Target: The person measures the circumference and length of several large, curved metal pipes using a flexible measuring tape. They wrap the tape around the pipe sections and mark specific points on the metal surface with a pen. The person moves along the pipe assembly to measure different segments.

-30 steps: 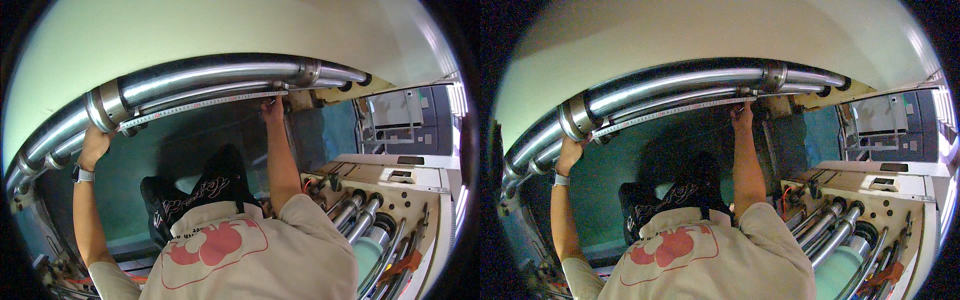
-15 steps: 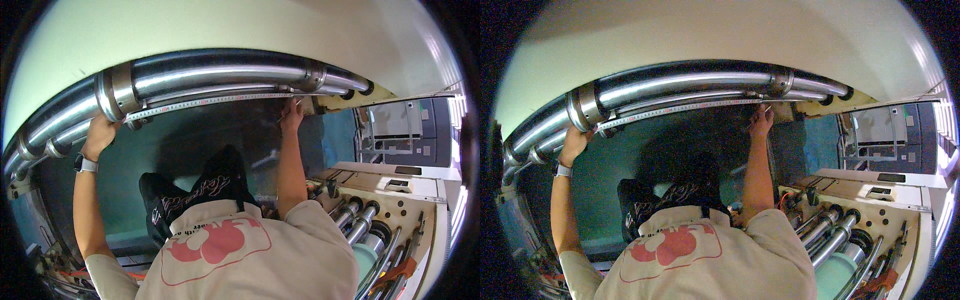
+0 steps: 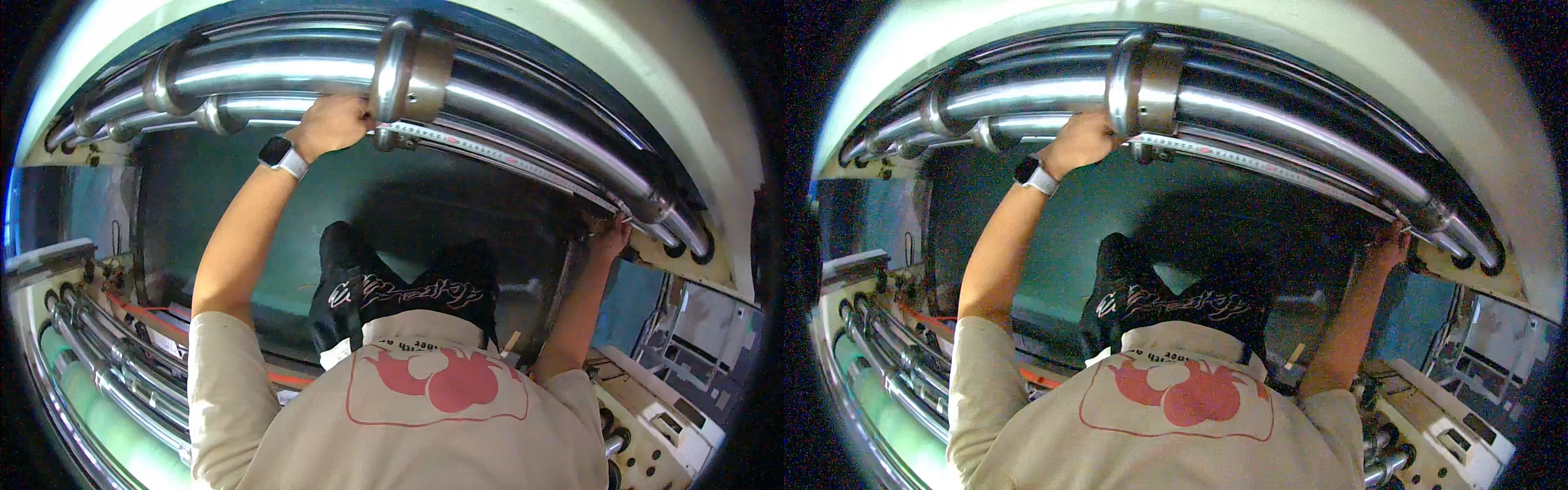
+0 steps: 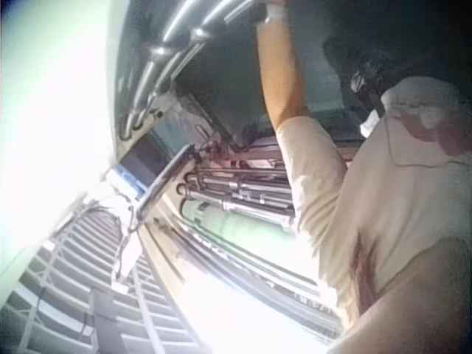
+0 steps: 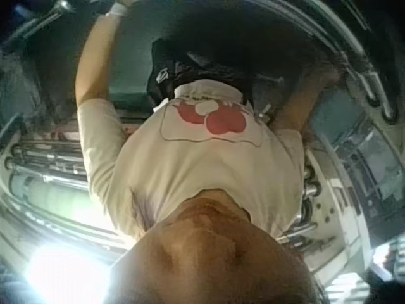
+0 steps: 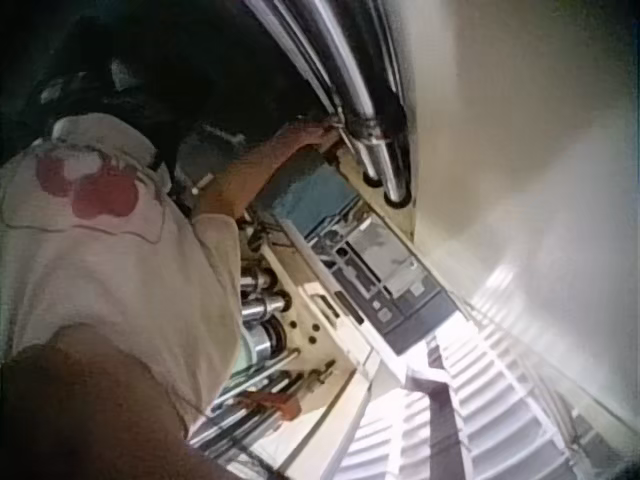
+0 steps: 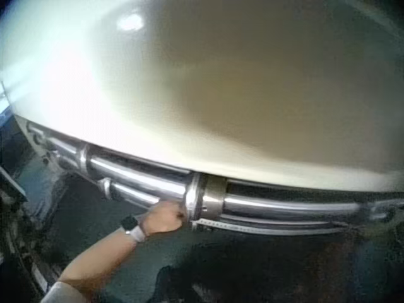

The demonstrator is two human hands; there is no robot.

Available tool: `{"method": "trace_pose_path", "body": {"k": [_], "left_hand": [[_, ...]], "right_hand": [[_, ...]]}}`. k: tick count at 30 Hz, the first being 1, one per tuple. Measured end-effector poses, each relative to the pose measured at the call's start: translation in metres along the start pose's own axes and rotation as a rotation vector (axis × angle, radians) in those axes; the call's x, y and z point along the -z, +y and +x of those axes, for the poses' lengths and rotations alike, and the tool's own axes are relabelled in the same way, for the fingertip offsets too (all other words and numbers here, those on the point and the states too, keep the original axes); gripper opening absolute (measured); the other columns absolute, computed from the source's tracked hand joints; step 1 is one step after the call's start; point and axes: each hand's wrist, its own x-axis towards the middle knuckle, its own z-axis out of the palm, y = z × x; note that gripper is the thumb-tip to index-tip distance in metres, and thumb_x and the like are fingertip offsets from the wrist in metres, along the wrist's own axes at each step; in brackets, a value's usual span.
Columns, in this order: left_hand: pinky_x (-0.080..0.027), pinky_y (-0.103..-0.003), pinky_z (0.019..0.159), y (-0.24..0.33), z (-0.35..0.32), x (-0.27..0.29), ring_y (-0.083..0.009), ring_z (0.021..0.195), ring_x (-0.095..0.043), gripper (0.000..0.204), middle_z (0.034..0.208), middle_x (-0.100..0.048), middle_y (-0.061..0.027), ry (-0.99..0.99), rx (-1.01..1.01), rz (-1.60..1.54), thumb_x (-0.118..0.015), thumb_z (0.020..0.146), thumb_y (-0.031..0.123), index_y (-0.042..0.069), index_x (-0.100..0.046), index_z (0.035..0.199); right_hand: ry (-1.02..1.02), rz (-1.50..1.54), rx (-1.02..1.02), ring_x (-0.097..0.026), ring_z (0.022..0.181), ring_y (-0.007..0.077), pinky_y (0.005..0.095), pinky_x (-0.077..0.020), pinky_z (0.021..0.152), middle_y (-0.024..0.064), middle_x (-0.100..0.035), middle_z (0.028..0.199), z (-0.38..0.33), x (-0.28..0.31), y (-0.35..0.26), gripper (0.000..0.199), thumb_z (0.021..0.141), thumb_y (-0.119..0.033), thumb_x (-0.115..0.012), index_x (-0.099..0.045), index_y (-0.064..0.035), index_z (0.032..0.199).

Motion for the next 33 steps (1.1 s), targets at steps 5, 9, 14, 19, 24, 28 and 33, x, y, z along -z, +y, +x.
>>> {"method": "trace_pose_path", "body": {"k": [5,9,14,19,24,28,33], "left_hand": [[-0.044,-0.041,0.079,0.0,0.001,-0.003,-0.032,0.089,-0.057,0.026,0.094,-0.061,-0.0135,0.049,0.008,0.0,-0.051,0.081,0.029,0.011,-0.063,0.095],[-0.044,-0.041,0.08,-0.004,0.003,-0.008,-0.0313,0.088,-0.058,0.026,0.092,-0.062,-0.0124,0.066,0.003,-0.006,-0.051,0.081,0.031,0.012,-0.064,0.094],[-0.045,-0.04,0.078,-0.001,0.001,-0.005,-0.0304,0.088,-0.058,0.024,0.091,-0.062,-0.0115,0.03,0.039,-0.009,-0.052,0.081,0.03,0.014,-0.064,0.094],[-0.045,-0.039,0.079,0.003,-0.002,0.003,-0.0295,0.089,-0.057,0.024,0.092,-0.062,-0.0104,-0.006,0.053,0.019,-0.051,0.081,0.03,0.016,-0.064,0.095],[-0.045,-0.04,0.08,-0.003,0.002,-0.004,-0.0292,0.091,-0.057,0.024,0.096,-0.061,-0.0098,0.03,-0.012,0.006,-0.051,0.081,0.03,0.016,-0.063,0.096],[-0.045,-0.041,0.08,0.0,0.005,-0.008,-0.0291,0.092,-0.057,0.026,0.097,-0.06,-0.0134,-0.058,0.155,0.055,-0.049,0.082,0.028,0.011,-0.063,0.096],[-0.045,-0.041,0.075,-0.02,0.004,-0.023,-0.0331,0.087,-0.057,0.021,0.091,-0.06,-0.0179,0.084,0.085,-0.065,-0.056,0.077,0.019,0.008,-0.064,0.093]], "right_hand": [[-0.031,-0.064,-0.048,-0.056,0.071,0.0202,0.0296,-0.0465,0.049,0.0064,-0.058,0.088,0.017,0.029,0.008,0.02,0.081,-0.015,-0.06,-0.053,-0.0097,0.1],[0.031,-0.097,-0.064,-0.051,0.07,0.0179,0.0311,-0.0435,0.05,0.0038,-0.054,0.084,0.017,0.025,0.004,0.019,0.081,-0.019,-0.061,-0.052,-0.0113,0.096],[0.011,-0.138,-0.086,-0.055,0.087,0.0239,0.036,-0.0495,0.066,0.0075,-0.058,0.098,0.027,0.032,0.008,0.03,0.079,-0.023,-0.064,-0.053,-0.0073,0.102],[-0.13,-0.498,0.203,-0.045,0.067,0.0141,0.0282,-0.0375,0.058,0.0003,-0.052,0.082,0.048,0.054,0.03,0.021,0.081,-0.021,-0.061,-0.052,-0.0099,0.095],[-0.096,-0.312,0.022,-0.052,0.075,0.0153,0.0281,-0.042,0.065,0.0039,-0.056,0.089,0.051,0.069,0.021,0.028,0.082,-0.025,-0.06,-0.052,-0.0081,0.103],[-0.254,-0.141,-0.194,-0.052,0.093,0.0245,0.0383,-0.0437,0.079,0.0099,-0.054,0.107,0.025,0.033,0.005,0.044,0.082,-0.032,-0.057,-0.048,-0.0048,0.115],[-0.006,-0.08,-0.04,-0.046,0.056,0.012,0.0247,-0.0371,0.046,-0.0007,-0.053,0.07,0.018,0.022,0.012,0.026,0.084,-0.035,-0.055,-0.056,-0.0107,0.091]]}}
